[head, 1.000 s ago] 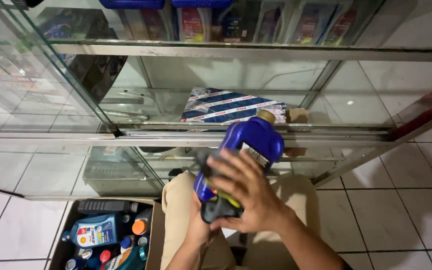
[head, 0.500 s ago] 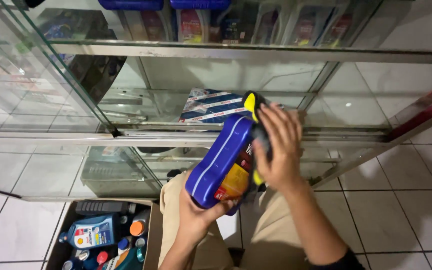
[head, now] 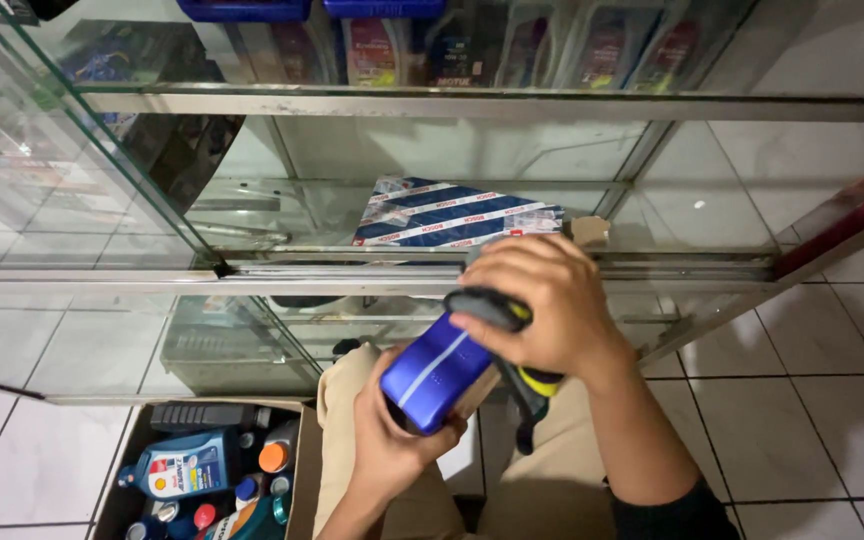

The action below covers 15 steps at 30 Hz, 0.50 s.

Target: The person wipes the glass shelves of a display cabinet using a yellow and grey cloth. They then pick up a blue bottle of Yamalube motor oil and wipe it thoroughly with the cloth before placing it back on the shelf.

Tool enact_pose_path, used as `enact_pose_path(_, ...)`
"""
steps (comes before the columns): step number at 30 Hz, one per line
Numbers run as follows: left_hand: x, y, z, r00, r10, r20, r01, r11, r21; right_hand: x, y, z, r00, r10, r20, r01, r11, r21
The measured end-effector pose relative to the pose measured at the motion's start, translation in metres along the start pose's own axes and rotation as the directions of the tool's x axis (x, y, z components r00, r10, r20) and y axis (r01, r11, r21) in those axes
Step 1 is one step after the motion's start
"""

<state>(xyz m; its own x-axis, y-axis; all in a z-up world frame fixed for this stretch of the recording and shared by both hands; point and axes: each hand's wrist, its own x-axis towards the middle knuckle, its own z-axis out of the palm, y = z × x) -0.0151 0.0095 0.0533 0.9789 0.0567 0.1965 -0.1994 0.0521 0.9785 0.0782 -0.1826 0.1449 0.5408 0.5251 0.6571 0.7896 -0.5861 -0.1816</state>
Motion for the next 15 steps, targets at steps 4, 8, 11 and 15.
enact_pose_path(4, 0.0, -0.009, 0.004, 1.0, 0.01, 0.003, -0.01, 1.0, 0.011, -0.006, 0.006, -0.011, 0.98, 0.201, -0.01, -0.199, 0.975, 0.094)
enact_pose_path(8, -0.002, -0.026, 0.005, 0.995, 0.095, -0.005, -0.095, 0.994, -0.059, -0.039, -0.002, 0.02, 0.901, 0.276, -0.334, -0.23, 0.958, 0.172)
enact_pose_path(11, -0.002, -0.035, 0.011, 0.998, 0.062, -0.02, -0.065, 0.982, -0.177, -0.068, -0.024, 0.057, 0.823, 0.286, -0.49, -0.279, 0.956, 0.09)
enact_pose_path(15, -0.002, -0.041, 0.022, 0.996, -0.043, -0.074, 0.01, 0.916, -0.401, -0.102, -0.057, 0.093, 0.813, 0.431, -0.393, -0.348, 0.899, 0.265)
